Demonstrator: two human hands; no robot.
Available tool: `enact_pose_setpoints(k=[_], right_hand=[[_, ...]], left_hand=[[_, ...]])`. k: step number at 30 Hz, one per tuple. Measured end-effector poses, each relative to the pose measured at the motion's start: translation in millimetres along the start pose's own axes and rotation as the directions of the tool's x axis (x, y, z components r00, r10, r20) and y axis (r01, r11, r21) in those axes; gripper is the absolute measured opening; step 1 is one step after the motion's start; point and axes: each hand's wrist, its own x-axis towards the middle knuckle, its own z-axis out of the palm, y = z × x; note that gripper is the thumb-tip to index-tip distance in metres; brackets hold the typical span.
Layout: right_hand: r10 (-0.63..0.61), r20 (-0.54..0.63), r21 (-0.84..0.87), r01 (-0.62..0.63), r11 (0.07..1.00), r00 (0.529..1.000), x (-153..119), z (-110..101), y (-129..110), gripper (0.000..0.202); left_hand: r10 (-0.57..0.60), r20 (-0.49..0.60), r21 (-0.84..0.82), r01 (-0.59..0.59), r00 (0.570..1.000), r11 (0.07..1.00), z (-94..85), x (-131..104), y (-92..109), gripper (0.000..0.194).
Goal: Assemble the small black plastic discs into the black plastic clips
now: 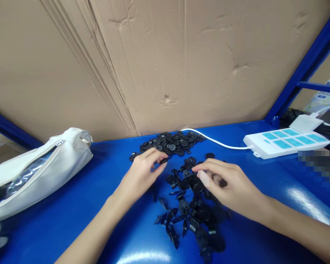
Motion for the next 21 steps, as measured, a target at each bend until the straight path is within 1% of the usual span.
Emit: enact_pose_setpoints(k=[1,2,4,6,8,10,14,16,18,19,21], right_hand=[[0.050,0.014,0.090,-0.051,0.995,0.999,-1,2,-1,0.024],[0.097,0.042,0.190,-0.103,0.976,0.994,-2,4,-1,0.026],[0.132,0.134,0.384,-0.175,0.907,0.982,-4,9,-3,0.033],[0.082,0.217,0.528,-0.187,0.829,0.973,-5,13,-4,0.034],[0.029,0.255,0.611,-0.184,0.770,0.967,-6,15,-7,0.031],[0.019,0.270,0.645,-0.196,0.739,0.963,-6,14,-9,0.029],[0.041,0.288,0.663,-0.230,0.712,0.957,-5,12,-12,0.027],[0.068,0.302,0.680,-0.264,0.683,0.951,-5,11,-13,0.019],[0.107,0.336,0.684,-0.321,0.656,0.936,-5,11,-14,0.007],[0.122,0.358,0.674,-0.346,0.652,0.926,-4,11,-15,0.007],[0.135,0.384,0.645,-0.370,0.669,0.913,-4,10,-14,0.014]], left_hand=[[0.053,-0.083,-0.051,-0.057,0.995,0.997,-0.8,-2,12,0.013],[0.109,-0.165,-0.102,-0.127,0.980,0.987,-1.2,-4,23,0.014],[0.191,-0.259,-0.176,-0.241,0.947,0.954,-0.8,-9,44,0.017],[0.231,-0.275,-0.220,-0.295,0.933,0.930,1.2,-14,57,0.021],[0.259,-0.267,-0.244,-0.325,0.928,0.914,3.6,-17,62,0.024],[0.282,-0.260,-0.246,-0.346,0.923,0.906,5.2,-20,61,0.025],[0.309,-0.240,-0.224,-0.362,0.920,0.905,6.2,-22,60,0.025],[0.323,-0.227,-0.224,-0.372,0.919,0.901,6.1,-23,61,0.023],[0.358,-0.212,-0.219,-0.401,0.909,0.890,4.8,-22,63,0.020],[0.379,-0.211,-0.217,-0.421,0.901,0.881,3.5,-21,63,0.020],[0.389,-0.243,-0.204,-0.439,0.889,0.875,-1.2,-18,61,0.022]])
